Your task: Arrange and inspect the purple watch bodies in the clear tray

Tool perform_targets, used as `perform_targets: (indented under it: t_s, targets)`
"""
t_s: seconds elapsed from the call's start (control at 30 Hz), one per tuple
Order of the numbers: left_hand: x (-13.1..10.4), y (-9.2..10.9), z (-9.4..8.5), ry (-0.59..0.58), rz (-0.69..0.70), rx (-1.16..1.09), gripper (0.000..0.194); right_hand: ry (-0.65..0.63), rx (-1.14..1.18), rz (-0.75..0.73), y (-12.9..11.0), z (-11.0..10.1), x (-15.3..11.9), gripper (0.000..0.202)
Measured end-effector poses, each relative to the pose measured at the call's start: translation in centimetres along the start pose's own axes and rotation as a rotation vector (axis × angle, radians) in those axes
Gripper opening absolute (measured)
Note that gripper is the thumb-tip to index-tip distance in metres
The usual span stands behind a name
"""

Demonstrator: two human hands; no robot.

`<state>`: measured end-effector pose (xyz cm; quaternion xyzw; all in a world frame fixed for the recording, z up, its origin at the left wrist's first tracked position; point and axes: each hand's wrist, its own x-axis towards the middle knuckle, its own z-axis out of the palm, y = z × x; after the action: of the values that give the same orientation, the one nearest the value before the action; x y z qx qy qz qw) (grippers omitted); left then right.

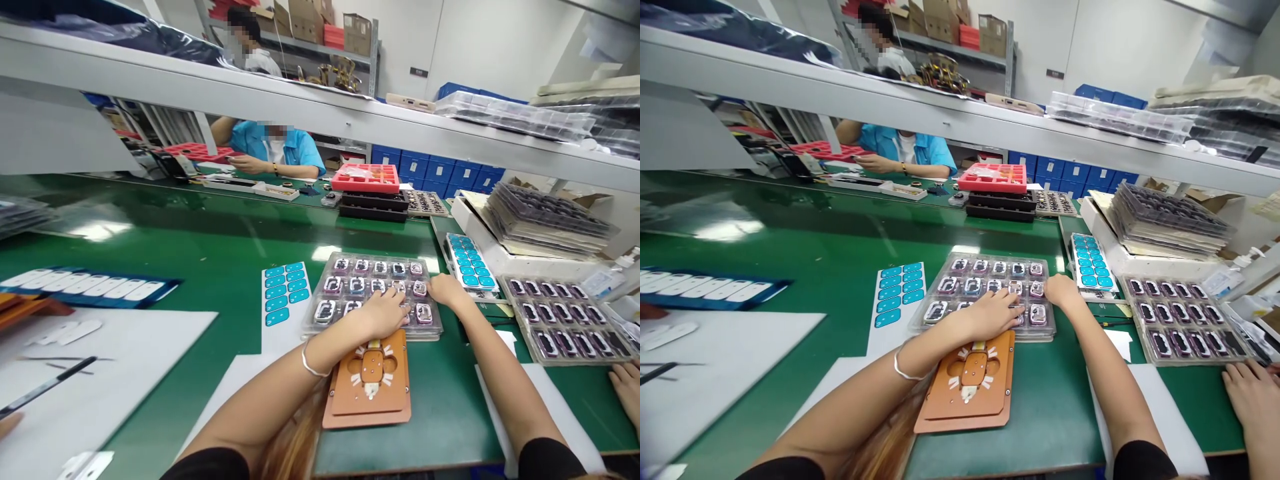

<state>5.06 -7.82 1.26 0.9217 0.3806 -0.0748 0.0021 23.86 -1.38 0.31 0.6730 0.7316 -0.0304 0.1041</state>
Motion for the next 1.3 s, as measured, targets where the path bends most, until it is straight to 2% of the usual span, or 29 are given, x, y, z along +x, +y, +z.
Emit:
perform_targets:
  t_s: [0.27, 1.03, 1.2, 1.3]
  targets:
    - [0.0, -0.1, 0.2, 0.020, 0.009, 0.000, 0.037, -0.017, -0.037, 0.001, -0.3, -0.6, -0.6, 0.028]
    - [0.3, -0.2, 1.0, 0.077, -0.017, -0.053, 0.035, -0.007, -0.081, -0.002, 0.0, -0.1, 0.1, 0.030]
    - [0.3, -0.1, 1.0, 0.090, -0.022, -0.064, 0.033, 0.006, -0.078, -0.026, 0.1, -0.3, -0.3, 0.035]
    - [0.4, -0.1, 1.0, 0.082, -0.021, -0.064, 0.033, 0.023, -0.072, -0.062, 0.3, -0.4, -0.7, 0.047]
